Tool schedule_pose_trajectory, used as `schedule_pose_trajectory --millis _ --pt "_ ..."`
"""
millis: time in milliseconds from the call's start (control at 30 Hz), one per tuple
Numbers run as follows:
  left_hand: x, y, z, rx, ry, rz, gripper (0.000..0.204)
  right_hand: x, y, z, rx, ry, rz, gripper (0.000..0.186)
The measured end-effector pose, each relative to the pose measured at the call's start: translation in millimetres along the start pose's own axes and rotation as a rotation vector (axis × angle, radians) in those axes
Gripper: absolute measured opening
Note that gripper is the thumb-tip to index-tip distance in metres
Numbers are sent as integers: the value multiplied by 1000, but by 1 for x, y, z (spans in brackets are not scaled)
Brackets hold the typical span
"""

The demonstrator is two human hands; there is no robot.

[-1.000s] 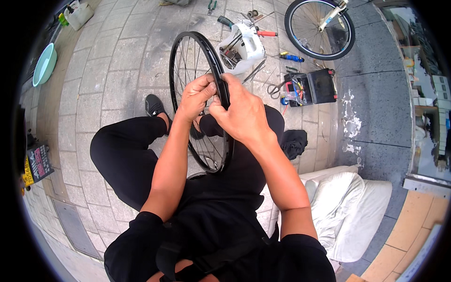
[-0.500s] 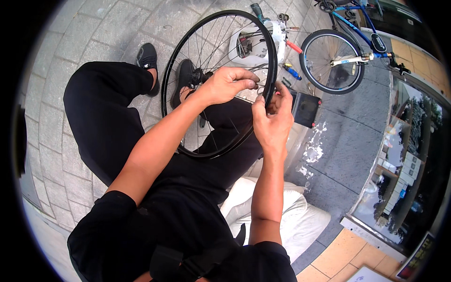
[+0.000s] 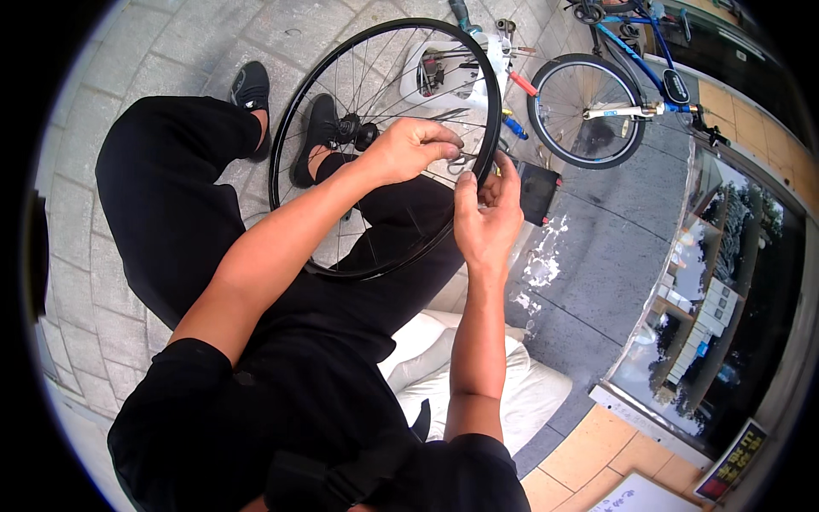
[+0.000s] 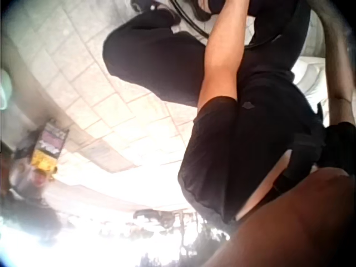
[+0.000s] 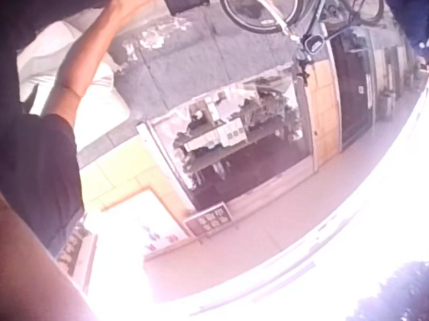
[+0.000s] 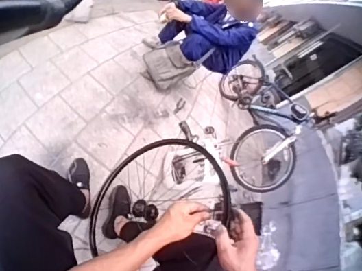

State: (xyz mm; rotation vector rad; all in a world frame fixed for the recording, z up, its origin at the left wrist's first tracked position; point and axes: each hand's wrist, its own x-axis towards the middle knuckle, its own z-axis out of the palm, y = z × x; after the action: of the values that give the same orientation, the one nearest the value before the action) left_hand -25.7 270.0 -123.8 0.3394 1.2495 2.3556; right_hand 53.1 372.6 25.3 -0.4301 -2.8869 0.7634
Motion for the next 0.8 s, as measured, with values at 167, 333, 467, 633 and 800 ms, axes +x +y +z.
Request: schedule_pose_trajectory --millis 167,333,467,633,800 --pt "-5 -2 1 161 63 91 24 2 6 8 195 51 93 61" --pt "7 -4 3 159 68 25 25 8 0 8 172 52 180 61" --pt "10 -8 5 134 77 18 26 13 3 7 123 49 198 60" --pt "10 -12 9 64 79 -44 27 15 9 7 136 48 226 59" --pt "-1 3 8 272 111 57 27 13 -3 10 134 49 191 58"
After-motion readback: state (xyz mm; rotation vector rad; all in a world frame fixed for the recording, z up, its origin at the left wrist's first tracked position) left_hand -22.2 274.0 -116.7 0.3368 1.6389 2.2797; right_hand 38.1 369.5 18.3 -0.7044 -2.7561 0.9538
